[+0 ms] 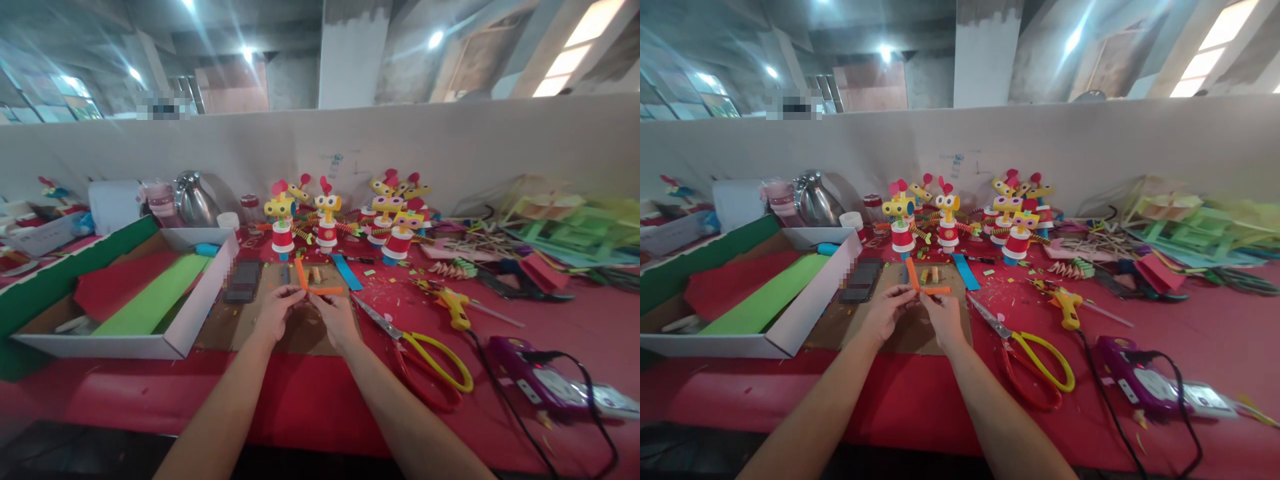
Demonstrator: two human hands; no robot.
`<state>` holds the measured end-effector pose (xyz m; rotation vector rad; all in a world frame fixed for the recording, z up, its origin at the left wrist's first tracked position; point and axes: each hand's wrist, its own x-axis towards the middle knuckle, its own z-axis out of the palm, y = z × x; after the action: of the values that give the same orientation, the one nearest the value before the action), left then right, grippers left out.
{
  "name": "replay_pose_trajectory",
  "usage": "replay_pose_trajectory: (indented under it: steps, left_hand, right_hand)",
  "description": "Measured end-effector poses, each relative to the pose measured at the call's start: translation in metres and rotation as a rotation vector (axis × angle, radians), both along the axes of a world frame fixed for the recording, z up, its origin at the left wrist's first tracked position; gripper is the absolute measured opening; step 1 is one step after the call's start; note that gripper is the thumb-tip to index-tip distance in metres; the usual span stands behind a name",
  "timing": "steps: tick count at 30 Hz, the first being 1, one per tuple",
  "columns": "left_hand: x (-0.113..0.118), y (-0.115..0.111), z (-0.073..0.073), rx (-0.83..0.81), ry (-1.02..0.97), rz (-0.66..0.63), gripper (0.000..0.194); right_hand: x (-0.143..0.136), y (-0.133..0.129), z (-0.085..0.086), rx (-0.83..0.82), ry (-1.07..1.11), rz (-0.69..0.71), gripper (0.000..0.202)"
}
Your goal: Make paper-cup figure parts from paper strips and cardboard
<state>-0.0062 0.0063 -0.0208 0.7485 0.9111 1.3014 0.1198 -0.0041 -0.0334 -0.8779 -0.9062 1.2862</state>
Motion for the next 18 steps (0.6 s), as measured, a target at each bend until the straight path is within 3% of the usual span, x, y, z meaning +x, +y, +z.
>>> replay_pose_trajectory:
  steps: [8,18]
  left_hand:
    - [0.0024,-0.0005,-0.0007,0.029,0.003,0.029,0.034]
    - [0.0005,-0.0015,0.0013,0.005,0.039,-0.035,0.030]
  right_hand:
    - [0.0006,0.0009,-0.0003,-0.045,-0.001,-0.007,0.024]
    - [0.0024,0.0016,0.0017,-0.035,-0.060,-0.034,0.023]
